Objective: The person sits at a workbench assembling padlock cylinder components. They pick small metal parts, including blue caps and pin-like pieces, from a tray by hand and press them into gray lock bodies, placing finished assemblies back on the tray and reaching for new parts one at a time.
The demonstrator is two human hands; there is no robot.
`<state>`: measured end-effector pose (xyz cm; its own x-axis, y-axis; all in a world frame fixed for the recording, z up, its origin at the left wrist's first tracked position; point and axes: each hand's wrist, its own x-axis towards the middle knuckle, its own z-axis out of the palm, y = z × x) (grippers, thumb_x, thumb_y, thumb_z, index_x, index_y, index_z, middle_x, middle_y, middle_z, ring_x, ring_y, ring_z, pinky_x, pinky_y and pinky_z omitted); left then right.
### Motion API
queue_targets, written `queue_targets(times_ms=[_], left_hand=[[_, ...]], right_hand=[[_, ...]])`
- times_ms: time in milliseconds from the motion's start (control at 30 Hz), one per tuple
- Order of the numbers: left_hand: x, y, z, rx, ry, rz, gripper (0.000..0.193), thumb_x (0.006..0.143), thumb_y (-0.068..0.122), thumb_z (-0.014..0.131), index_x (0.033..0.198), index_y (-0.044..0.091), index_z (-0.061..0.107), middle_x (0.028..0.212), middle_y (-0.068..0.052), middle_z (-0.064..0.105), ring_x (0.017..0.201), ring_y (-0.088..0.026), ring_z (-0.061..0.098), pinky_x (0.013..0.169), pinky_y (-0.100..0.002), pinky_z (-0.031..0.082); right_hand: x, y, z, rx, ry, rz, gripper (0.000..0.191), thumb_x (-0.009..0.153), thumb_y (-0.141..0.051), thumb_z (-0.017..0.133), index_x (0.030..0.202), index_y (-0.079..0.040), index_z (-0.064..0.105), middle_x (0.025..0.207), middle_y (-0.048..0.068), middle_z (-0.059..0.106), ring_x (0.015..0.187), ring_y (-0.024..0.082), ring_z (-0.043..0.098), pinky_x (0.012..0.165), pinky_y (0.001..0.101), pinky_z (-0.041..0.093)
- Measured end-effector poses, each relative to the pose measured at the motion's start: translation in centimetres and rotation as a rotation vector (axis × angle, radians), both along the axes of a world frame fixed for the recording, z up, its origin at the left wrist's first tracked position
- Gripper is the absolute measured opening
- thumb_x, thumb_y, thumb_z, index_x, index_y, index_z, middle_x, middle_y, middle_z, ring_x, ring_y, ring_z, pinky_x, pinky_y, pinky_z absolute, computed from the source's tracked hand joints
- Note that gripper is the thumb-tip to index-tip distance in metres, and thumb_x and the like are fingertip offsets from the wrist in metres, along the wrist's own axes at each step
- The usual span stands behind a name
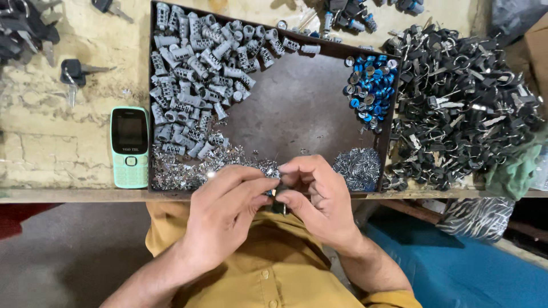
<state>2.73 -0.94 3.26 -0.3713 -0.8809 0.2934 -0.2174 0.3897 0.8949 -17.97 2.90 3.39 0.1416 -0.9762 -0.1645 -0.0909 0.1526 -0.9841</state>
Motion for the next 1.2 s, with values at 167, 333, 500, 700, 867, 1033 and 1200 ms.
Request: queue_targets(times_ms=[167, 333, 500, 700, 867, 1033, 1200], left_hand=[[0.9, 0.4, -0.4, 0.199, 0.105, 0.098, 0.053, 0.078, 0.024, 0.084, 0.122, 0.000, 0.066, 0.111, -0.011, 0.063, 0.072, -0.009, 0.059, 0.058, -0.023, 0.051], [2.6, 1.4, -1.8, 0.224, 0.267, 0.276, 0.035, 0.099, 0.020, 0.072, 0.124, -0.001, 0.060, 0.105, -0.006, 0.062, 0.081, -0.011, 0.055, 0.070, -0.024, 0.047], [3.3, 0.7, -3.5, 0.134, 0.209, 0.375, 0.017, 0.100, 0.015, 0.069, 0.108, 0.001, 0.065, 0.092, -0.006, 0.066, 0.072, -0.010, 0.059, 0.065, -0.024, 0.048], [4.2, 0.1, -4.1, 0.078, 0.168, 0.355, 0.011, 0.099, 0.008, 0.069, 0.106, -0.001, 0.065, 0.092, -0.010, 0.067, 0.073, -0.016, 0.061, 0.066, -0.027, 0.048], [3.9, -0.3, -3.9, 0.027, 0.167, 0.341, 0.010, 0.099, 0.005, 0.068, 0.107, 0.000, 0.064, 0.094, -0.010, 0.068, 0.077, -0.017, 0.064, 0.070, -0.028, 0.051], [3.4, -0.1, -3.1, -0.011, 0.111, 0.326, 0.013, 0.095, 0.005, 0.072, 0.105, 0.000, 0.066, 0.094, -0.011, 0.067, 0.077, -0.019, 0.064, 0.068, -0.028, 0.051], [2.4, 1.4, -2.3, 0.255, 0.248, 0.062, 0.011, 0.093, 0.006, 0.075, 0.101, 0.002, 0.068, 0.092, -0.006, 0.068, 0.077, -0.013, 0.066, 0.067, -0.024, 0.053]], right_hand=[[-2.6, -3.2, 3.1, -0.037, 0.288, 0.428, 0.024, 0.096, 0.001, 0.079, 0.117, -0.002, 0.067, 0.091, 0.005, 0.073, 0.078, 0.011, 0.065, 0.070, 0.0238, 0.051], [-1.7, -5.4, 7.5, -0.362, 0.169, -0.482, 0.021, 0.091, -0.005, 0.064, 0.112, -0.009, 0.063, 0.120, 0.004, 0.065, 0.096, 0.011, 0.068, 0.079, 0.0253, 0.062], [2.9, -7.0, 5.3, -0.579, 0.861, 0.130, 0.023, 0.085, -0.001, 0.077, 0.107, -0.008, 0.073, 0.112, 0.007, 0.065, 0.101, 0.025, 0.063, 0.084, 0.0352, 0.053], [4.8, -7.3, 0.4, -0.547, 0.891, 0.261, 0.027, 0.080, 0.002, 0.072, 0.103, -0.011, 0.075, 0.098, 0.006, 0.059, 0.084, 0.026, 0.056, 0.073, 0.0383, 0.048], [4.4, -8.6, 0.0, -0.620, 0.911, 0.302, 0.020, 0.078, -0.001, 0.073, 0.096, -0.009, 0.070, 0.098, 0.007, 0.058, 0.088, 0.029, 0.057, 0.076, 0.0410, 0.047], [4.9, -6.9, 1.3, -0.566, 0.720, 0.122, 0.020, 0.084, 0.004, 0.076, 0.100, -0.005, 0.068, 0.101, 0.008, 0.063, 0.091, 0.028, 0.065, 0.078, 0.0361, 0.053], [4.6, -1.8, 1.7, -0.696, 0.559, -0.006, 0.025, 0.081, 0.008, 0.080, 0.102, -0.004, 0.072, 0.098, 0.008, 0.068, 0.081, 0.022, 0.068, 0.070, 0.0322, 0.054]])
